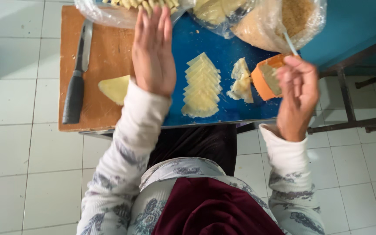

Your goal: The person sits at a blue table and folds thin dough pieces over a filling, then rolls and shapes them into small cylinders by hand, placing each finished piece in rows on the table. They work through a pile of dough pieces one at a time, occasionally reaching into an orange container of dough.

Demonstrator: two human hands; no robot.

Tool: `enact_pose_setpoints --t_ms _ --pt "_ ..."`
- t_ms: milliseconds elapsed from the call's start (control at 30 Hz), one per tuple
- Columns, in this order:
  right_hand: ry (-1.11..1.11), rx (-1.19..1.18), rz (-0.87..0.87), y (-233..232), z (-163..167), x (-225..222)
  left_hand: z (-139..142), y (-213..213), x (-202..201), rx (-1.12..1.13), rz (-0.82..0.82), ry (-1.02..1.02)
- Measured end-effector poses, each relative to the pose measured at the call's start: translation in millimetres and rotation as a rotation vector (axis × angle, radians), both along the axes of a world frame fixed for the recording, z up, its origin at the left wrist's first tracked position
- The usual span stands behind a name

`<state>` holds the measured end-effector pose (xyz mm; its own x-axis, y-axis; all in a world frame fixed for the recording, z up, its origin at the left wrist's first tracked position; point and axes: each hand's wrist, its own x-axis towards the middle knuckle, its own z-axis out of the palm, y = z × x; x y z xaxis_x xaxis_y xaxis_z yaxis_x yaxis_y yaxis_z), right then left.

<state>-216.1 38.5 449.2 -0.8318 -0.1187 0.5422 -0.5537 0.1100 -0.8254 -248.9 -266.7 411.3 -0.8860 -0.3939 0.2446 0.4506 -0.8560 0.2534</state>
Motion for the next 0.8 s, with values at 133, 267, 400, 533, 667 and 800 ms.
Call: enact_pose_setpoints --t_ms 133,267,400,533,667,800 --pt "0.402 0.616 -0.473 31 16 -40 -19 41 64 -0.700 0.171 -0.196" --pt "0.462 0.821 -0.467 40 6 -79 -37 43 103 -1.453 0.381 -0.351" --pt "0.334 0.847 -0.473 40 -1 -95 -53 41 115 -1.768 0.624 -0.345" --pt "0.417 0.893 -0.504 47 7 -91 -68 48 120 -1.851 0.601 -0.442" --pt "0.546 0.985 -0.534 58 14 -81 -74 51 119 -1.876 0.609 -0.457" --pt "0.273 0.815 -0.412 66 16 -86 -76 54 119 -1.876 0.615 -0.444"
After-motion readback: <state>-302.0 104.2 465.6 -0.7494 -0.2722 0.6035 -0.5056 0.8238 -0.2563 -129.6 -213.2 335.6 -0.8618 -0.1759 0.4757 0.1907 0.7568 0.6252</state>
